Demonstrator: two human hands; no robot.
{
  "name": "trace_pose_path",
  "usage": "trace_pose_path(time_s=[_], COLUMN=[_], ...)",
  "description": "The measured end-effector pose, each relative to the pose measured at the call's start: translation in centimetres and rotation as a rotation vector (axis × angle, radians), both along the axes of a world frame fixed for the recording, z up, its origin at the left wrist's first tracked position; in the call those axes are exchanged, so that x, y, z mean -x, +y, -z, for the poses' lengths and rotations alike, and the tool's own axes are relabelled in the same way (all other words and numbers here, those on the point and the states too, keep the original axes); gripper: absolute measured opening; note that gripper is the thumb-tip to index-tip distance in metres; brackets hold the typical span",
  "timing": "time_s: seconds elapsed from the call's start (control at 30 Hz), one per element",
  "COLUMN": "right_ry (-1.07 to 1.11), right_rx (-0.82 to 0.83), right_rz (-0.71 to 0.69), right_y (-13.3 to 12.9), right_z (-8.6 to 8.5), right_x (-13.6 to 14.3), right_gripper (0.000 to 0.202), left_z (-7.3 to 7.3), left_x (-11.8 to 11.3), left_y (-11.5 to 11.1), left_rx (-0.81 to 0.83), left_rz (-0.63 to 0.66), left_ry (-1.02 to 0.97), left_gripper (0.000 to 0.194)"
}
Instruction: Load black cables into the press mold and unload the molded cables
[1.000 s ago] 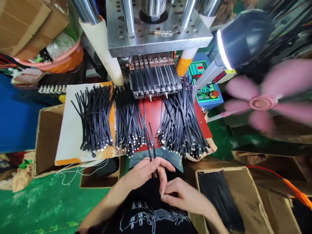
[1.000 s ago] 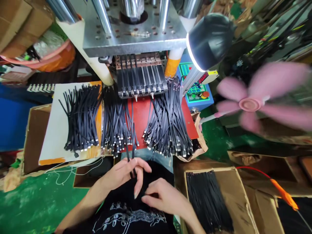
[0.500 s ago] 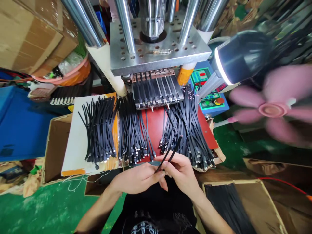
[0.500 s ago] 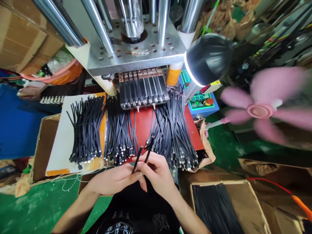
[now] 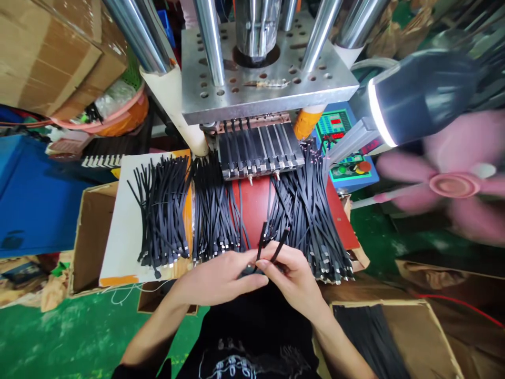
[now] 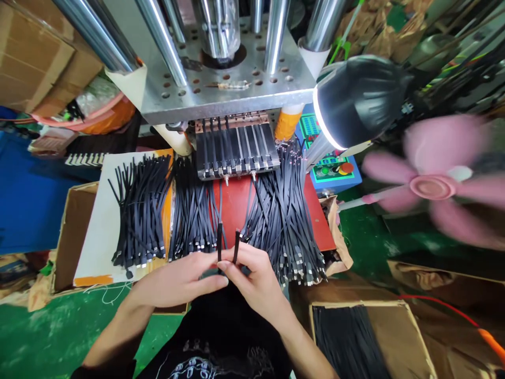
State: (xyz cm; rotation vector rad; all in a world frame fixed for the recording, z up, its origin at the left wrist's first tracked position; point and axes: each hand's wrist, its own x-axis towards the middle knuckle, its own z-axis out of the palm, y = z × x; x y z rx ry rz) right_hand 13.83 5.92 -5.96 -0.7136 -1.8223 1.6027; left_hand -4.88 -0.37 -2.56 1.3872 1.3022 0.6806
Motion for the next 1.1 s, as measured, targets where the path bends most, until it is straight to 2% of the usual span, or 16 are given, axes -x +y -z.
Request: trace_pose_path(time_s=[0.07, 0.13, 0.17, 0.23, 0.37, 0.53, 0.67, 0.77, 0.87, 1.0, 1.1], right_ry=[-0.012, -0.040, -0.055, -0.069, -0.024, 0.053, 0.180, 0.245, 0.214, 0.239, 0.166], right_rx=[-0.001, -0.031, -0.053, -0.086, -0.075, -0.027, 0.054, 0.096, 0.108, 0.094, 0.016], right_rz=[-0.021, -0.018, -0.009, -0.002, -0.062, -0.084, -0.120, -0.079, 0.004, -0.039, 0.073], right_y=[-0.2, -0.5, -0.6, -0.6, -0.1, 0.5, 0.4, 0.4, 0.5, 0.7, 0.7], right_z=[0.4, 0.9, 1.1, 1.4, 1.2, 0.9, 0.9, 0.8, 0.7, 0.5, 0.3], right_x=[0.1, 0.1, 0.0, -0.3, -1.2, -1.8, -1.8, -1.5, -1.3, -1.4, -1.0], right_gripper=[0.016, 0.016, 0.017, 0.024, 0.037, 0.031, 0.029, 0.025, 0.023, 0.023, 0.014], left_z=[-0.7, -1.3, -1.4, -1.5, -1.1, -1.5, -2.1, -2.3, -2.6, -2.8, -2.9], left_x=[0.2, 0.1, 0.0, -0.1, 0.0, 0.1, 0.1, 0.2, 0.3, 0.4, 0.4], left_y=[0.2, 0.6, 0.8, 1.2, 1.4, 1.3, 1.8, 2.3, 2.8, 3.1, 3.2], left_rx=[-0.055, -0.178, -0.234, -0.285, -0.229, -0.178, -0.082, -0.073, -0.111, -0.196, -0.227], left_rz=[-0.201, -0.369, -0.405, -0.409, -0.391, -0.430, -0.472, -0.482, -0.476, -0.471, -0.451], left_ry=[-0.006, -0.001, 0.005, -0.002, -0.095, -0.196, -0.380, -0.462, -0.407, -0.282, -0.258], left_gripper=[0.029, 0.021, 0.017, 0.019, 0.018, 0.017, 0.020, 0.022, 0.021, 0.018, 0.012])
